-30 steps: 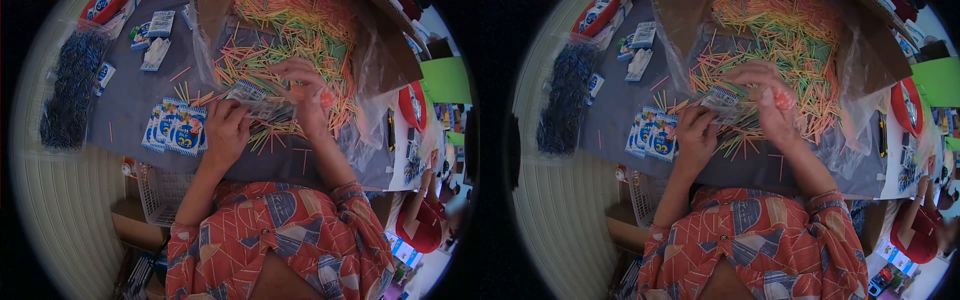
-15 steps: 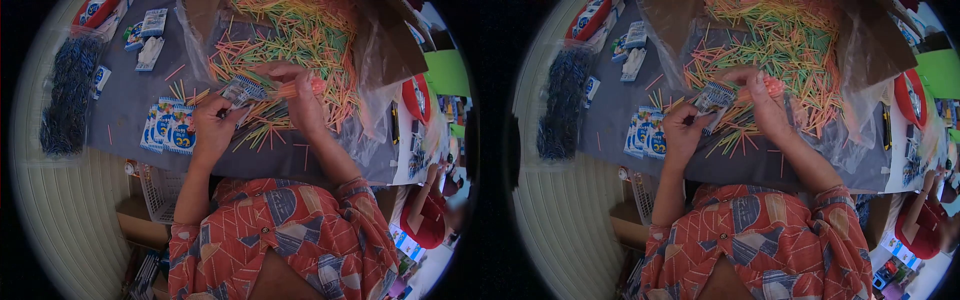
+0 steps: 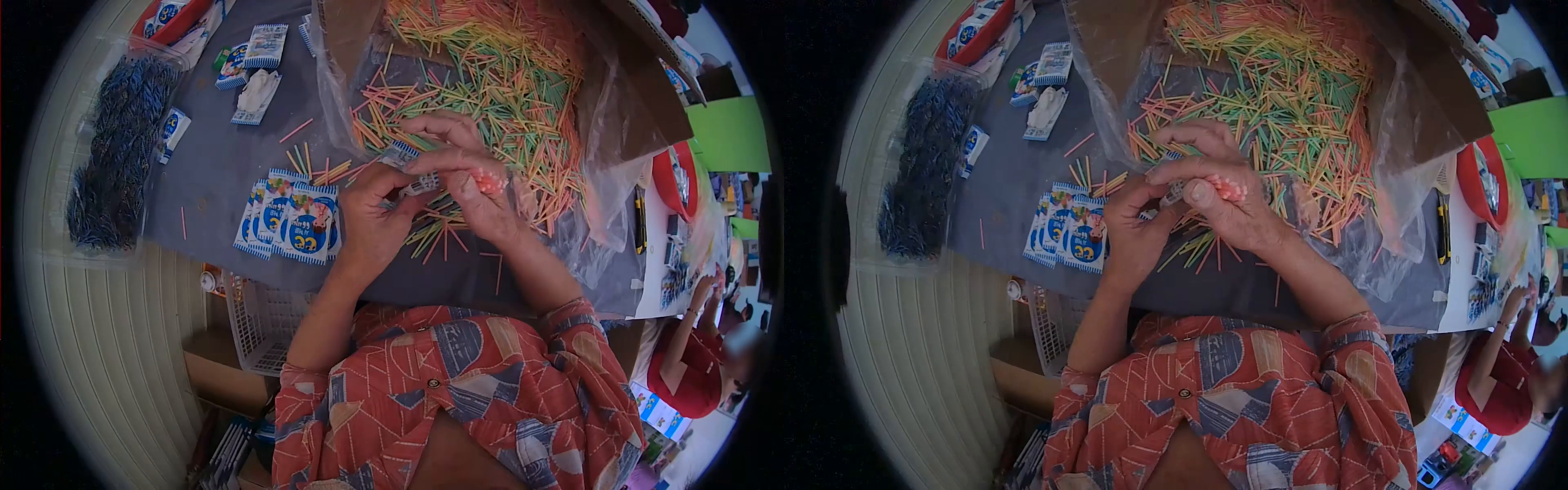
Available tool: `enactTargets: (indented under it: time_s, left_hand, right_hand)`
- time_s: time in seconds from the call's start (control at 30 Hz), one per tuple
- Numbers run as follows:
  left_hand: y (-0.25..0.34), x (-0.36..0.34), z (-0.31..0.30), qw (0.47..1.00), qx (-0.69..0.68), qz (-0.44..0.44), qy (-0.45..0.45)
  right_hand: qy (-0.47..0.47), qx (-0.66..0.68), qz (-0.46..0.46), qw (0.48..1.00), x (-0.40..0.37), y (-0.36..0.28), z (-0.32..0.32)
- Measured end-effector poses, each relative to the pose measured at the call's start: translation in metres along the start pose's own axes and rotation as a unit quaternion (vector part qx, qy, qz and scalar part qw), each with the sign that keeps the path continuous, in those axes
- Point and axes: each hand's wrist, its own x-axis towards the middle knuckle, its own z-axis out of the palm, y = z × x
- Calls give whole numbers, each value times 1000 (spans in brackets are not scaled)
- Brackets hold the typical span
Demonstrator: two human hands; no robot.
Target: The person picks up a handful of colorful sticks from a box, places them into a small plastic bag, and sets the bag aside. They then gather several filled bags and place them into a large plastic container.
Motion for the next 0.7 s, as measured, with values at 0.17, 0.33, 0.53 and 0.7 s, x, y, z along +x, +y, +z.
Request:
enactTargets:
  time_s: [0.17, 0.33, 0.53, 0.7]
  left_hand:
    - [-1, 2, 11, 997, -82, 16, -3]
    - [-6, 7, 16, 979, -196, -51, -38]
    - [3, -8, 5, 979, -189, -57, -60]
    - [-2, -30, -10, 991, -132, 2, -27]
  right_hand:
    - [-107, 63, 73, 990, 8, -5, -8]
    - [28, 193, 160, 968, 20, -17, -5]
    - [-142, 15, 20, 990, 6, -5, -3]
    - [-73, -6, -12, 997, 4, -23, 9]
